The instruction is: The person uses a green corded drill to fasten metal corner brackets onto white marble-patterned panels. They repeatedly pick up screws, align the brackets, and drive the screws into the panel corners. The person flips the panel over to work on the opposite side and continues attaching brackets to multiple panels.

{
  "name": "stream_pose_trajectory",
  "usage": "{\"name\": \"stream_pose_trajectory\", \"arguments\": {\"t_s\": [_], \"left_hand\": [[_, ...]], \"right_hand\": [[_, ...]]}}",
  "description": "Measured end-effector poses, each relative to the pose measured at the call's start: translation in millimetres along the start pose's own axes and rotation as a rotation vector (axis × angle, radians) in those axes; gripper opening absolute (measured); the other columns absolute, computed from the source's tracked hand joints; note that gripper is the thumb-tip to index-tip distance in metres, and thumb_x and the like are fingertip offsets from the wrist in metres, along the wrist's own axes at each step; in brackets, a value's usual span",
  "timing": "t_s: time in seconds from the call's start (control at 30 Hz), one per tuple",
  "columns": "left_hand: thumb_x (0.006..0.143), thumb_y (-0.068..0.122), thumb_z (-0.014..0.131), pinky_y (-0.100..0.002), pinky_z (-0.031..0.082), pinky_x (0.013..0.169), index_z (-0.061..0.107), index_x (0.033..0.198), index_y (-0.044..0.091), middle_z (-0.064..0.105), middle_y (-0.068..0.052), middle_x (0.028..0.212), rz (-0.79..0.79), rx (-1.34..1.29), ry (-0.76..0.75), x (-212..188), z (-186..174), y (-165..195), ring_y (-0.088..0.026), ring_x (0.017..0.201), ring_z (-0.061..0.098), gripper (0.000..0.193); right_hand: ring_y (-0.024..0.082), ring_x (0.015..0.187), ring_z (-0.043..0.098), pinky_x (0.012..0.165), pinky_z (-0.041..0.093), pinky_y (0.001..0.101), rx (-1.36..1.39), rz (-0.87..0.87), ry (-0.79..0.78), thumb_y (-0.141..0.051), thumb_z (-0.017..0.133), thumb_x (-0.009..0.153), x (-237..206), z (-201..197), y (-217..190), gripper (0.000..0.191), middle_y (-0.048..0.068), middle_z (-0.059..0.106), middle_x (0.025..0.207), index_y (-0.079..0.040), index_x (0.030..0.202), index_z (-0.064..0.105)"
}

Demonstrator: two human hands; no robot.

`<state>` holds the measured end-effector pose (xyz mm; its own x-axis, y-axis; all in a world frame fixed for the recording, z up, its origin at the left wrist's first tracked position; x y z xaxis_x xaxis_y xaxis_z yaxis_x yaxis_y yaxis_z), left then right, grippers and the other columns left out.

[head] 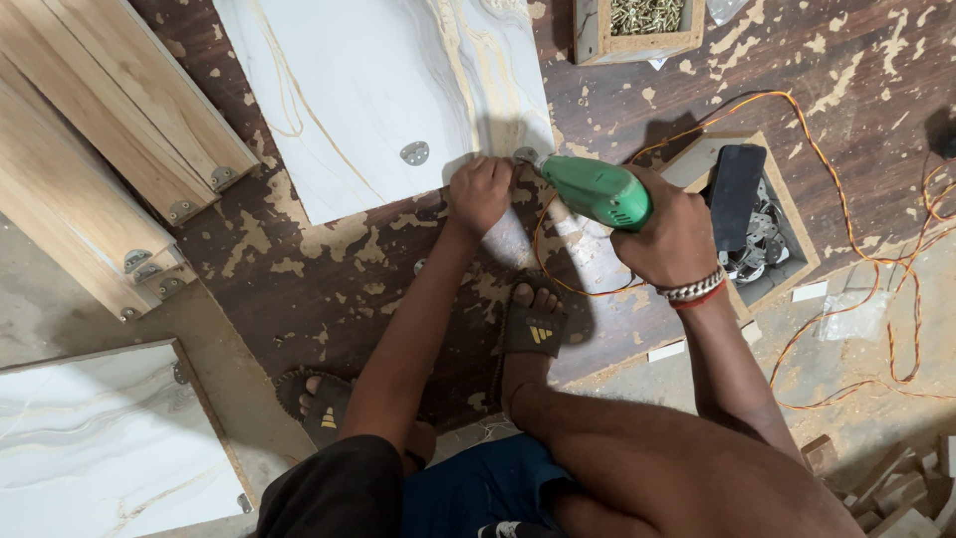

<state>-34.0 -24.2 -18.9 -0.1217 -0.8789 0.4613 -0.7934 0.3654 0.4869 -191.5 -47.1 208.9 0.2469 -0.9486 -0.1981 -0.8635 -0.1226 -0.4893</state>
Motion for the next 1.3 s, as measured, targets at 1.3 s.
{"name": "stream_pose_trajectory", "arguments": {"t_s": [1.3], "left_hand": [[0.090,0.013,0.079,-0.029,0.046,0.041,0.063,0.070,0.011,0.056,-0.001,0.055,0.036,-0.023,0.170,14,-25,6,-0.013,0.048,0.054,0.026]], "right_hand": [[0.046,0.076,0.071,0.069,0.057,0.0547,-0.237,0.093,-0.170,-0.021,0.080,0.071,6,18,-33,0.064,0.027,0.072,0.079,-0.008,0.130,0.060]]}}
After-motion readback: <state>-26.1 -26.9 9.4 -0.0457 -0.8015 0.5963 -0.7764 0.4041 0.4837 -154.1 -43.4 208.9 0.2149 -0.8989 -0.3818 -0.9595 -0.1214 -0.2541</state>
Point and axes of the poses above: each hand's wrist, its own x-axis towards the middle knuckle, its own z-axis out of the palm, y = z × x, the point moved 9 cm from there along x, towards the middle knuckle
